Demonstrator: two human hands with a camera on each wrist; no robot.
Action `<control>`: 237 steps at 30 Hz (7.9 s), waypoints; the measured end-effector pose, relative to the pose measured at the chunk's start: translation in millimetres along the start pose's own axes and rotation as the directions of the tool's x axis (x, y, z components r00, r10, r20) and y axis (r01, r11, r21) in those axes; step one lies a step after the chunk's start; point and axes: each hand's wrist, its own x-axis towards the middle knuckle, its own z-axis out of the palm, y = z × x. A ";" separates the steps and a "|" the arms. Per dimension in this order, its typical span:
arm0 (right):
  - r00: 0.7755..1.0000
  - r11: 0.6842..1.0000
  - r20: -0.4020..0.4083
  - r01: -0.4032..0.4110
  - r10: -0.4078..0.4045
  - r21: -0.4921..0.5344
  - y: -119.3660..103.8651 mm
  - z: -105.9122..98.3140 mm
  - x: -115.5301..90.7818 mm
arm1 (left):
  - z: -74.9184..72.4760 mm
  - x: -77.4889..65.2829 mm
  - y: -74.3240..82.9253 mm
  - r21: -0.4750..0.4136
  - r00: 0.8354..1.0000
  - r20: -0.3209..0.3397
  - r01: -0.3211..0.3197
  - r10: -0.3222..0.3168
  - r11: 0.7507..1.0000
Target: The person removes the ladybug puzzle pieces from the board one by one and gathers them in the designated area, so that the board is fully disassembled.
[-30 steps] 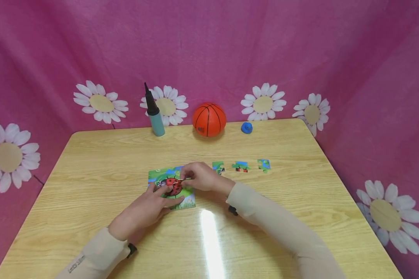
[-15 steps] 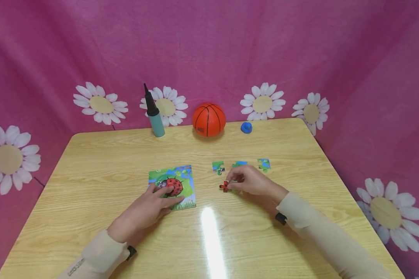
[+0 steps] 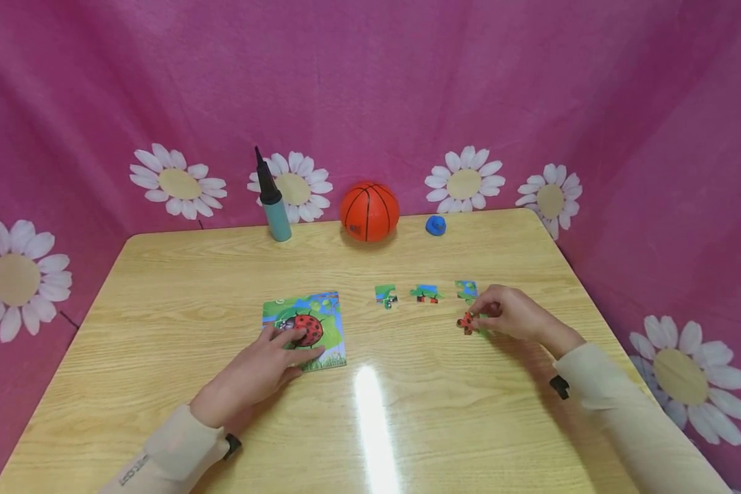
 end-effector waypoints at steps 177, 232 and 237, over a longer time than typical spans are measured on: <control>0.967 0.979 0.154 0.199 -0.205 0.055 -177.3 139.2 154.4 | 6.4 -8.7 14.1 0.252 0.985 -0.160 -0.029 0.071 0.967; 0.943 0.949 0.267 0.115 -0.197 0.295 -150.9 91.6 136.4 | 6.2 -11.3 16.7 0.238 0.988 -0.152 0.028 0.009 0.971; 0.925 0.953 0.350 0.042 -0.150 0.300 -127.7 71.6 114.7 | 7.7 -11.2 16.8 0.235 0.986 -0.165 0.021 0.019 0.972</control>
